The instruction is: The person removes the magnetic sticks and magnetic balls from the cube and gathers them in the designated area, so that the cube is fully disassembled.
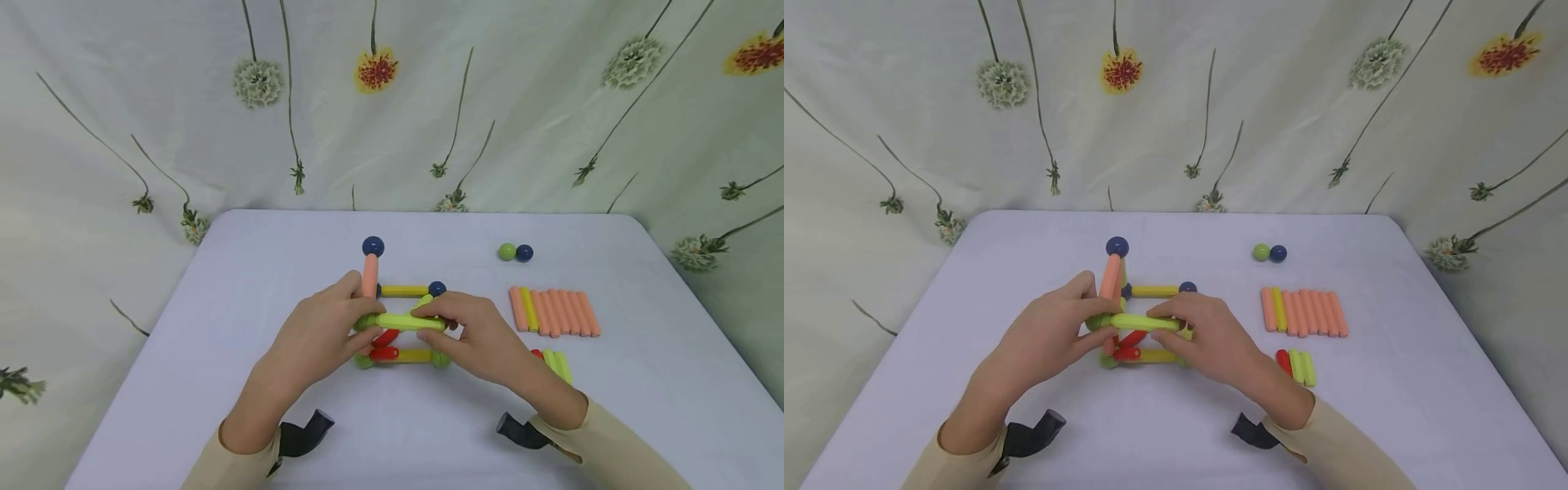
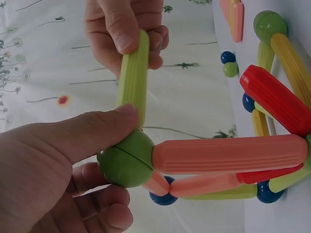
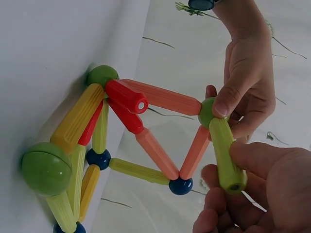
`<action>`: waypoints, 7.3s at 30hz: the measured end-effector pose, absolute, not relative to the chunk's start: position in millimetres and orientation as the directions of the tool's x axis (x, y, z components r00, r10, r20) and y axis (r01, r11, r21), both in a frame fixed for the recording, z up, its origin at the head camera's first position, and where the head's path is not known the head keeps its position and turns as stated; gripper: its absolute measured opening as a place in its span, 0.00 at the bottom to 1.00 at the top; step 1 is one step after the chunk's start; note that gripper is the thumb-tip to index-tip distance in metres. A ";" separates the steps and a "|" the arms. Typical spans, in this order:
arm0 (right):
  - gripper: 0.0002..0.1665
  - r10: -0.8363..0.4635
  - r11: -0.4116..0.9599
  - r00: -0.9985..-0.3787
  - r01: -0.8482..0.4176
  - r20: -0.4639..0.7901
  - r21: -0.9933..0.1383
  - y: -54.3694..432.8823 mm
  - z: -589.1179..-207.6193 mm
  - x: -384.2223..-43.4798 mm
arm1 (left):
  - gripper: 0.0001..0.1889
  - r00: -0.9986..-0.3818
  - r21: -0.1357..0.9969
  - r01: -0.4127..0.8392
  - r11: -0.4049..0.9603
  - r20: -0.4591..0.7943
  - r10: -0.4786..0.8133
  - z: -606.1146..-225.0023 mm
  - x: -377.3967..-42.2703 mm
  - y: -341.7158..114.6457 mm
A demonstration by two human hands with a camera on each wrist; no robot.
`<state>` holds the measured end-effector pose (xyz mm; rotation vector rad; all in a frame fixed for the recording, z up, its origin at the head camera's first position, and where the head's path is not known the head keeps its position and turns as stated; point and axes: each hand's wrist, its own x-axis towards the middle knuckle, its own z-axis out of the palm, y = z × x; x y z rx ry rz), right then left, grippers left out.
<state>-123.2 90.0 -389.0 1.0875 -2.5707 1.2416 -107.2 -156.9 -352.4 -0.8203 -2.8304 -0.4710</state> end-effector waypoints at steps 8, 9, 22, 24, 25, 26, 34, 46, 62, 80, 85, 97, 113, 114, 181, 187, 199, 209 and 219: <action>0.11 -0.593 0.505 -0.758 -0.613 0.272 -0.608 89.6 -391.0 -122.8 | 0.15 -0.833 0.280 0.553 0.785 0.223 0.507 -350.8 -106.4 -155.9; 0.11 -0.597 0.505 -0.757 -0.613 0.267 -0.608 89.7 -391.0 -123.1 | 0.15 -0.831 0.281 0.555 0.783 0.224 0.509 -350.8 -106.4 -155.6; 0.11 -0.612 0.506 -0.758 -0.594 0.225 -0.626 93.2 -389.9 -125.1 | 0.14 -0.831 0.280 0.555 0.783 0.215 0.513 -349.8 -104.6 -151.8; 0.11 -0.609 0.509 -0.759 -0.598 0.231 -0.619 94.4 -390.1 -125.5 | 0.14 -0.832 0.281 0.555 0.783 0.214 0.512 -349.8 -104.6 -151.1; 0.11 -0.608 0.510 -0.758 -0.600 0.235 -0.616 94.7 -389.7 -125.3 | 0.13 -0.832 0.280 0.555 0.783 0.216 0.512 -349.7 -104.5 -151.1; 0.11 -0.607 0.512 -0.758 -0.604 0.240 -0.611 94.8 -389.5 -125.2 | 0.13 -0.831 0.280 0.556 0.783 0.219 0.512 -349.6 -104.5 -151.0; 0.12 -0.568 0.590 -0.784 -0.599 0.249 -0.542 102.6 -391.7 -123.2 | 0.13 -0.844 0.237 0.532 0.813 0.220 0.489 -348.0 -103.8 -156.7; 0.13 -0.343 0.716 -0.912 -0.410 0.226 -0.565 170.9 -418.1 -123.5 | 0.14 -0.849 0.231 0.524 0.820 0.215 0.482 -349.3 -104.0 -156.2; 0.16 -0.006 0.865 -0.989 -0.081 0.151 -0.495 277.9 -441.7 -111.7 | 0.16 -0.858 0.237 0.511 0.826 0.202 0.472 -345.0 -104.2 -155.9; 0.29 0.196 0.867 -0.969 0.244 -0.152 -0.435 328.3 -458.7 -142.5 | 0.15 -0.878 0.294 0.478 0.828 0.165 0.448 -345.3 -103.0 -157.1; 0.32 0.141 0.878 -0.978 0.196 -0.156 -0.438 326.6 -458.2 -147.1 | 0.16 -0.881 0.295 0.474 0.830 0.154 0.448 -344.6 -103.1 -156.9; 0.32 0.074 0.911 -0.993 0.106 -0.094 -0.399 318.7 -453.2 -141.6 | 0.16 -0.876 0.296 0.482 0.825 0.157 0.456 -345.2 -103.2 -155.4; 0.14 -0.258 0.819 -0.949 -0.314 0.179 -0.481 216.5 -434.3 -125.9 | 0.15 -0.883 0.294 0.470 0.832 0.163 0.441 -343.8 -102.2 -161.1; 0.14 -0.282 0.809 -0.941 -0.338 0.186 -0.481 209.8 -434.2 -125.2 | 0.15 -0.883 0.298 0.469 0.831 0.161 0.441 -343.6 -102.1 -161.6; 0.08 -0.241 0.718 -0.951 -0.308 0.192 -0.624 187.0 -434.8 -106.7 | 0.14 -0.864 0.323 0.502 0.802 0.161 0.477 -345.0 -103.9 -157.2; 0.03 -0.064 0.812 -0.985 -0.145 0.162 -0.566 238.6 -438.9 -92.5 | 0.15 -0.872 0.345 0.486 0.803 0.134 0.471 -344.5 -102.2 -156.2; 0.13 0.085 0.887 -0.982 0.151 -0.167 -0.436 273.9 -453.2 -80.3 | 0.15 -0.864 0.341 0.501 0.795 0.152 0.479 -346.2 -102.0 -153.1; 0.16 0.031 0.898 -0.962 0.146 -0.271 -0.415 275.2 -450.6 -80.7 | 0.16 -0.847 0.348 0.531 0.773 0.172 0.504 -343.9 -103.1 -152.6; 0.12 -0.007 0.910 -0.997 0.023 -0.071 -0.415 240.7 -426.1 -88.3 | 0.17 -0.863 0.365 0.502 0.784 0.152 0.482 -343.5 -101.9 -156.0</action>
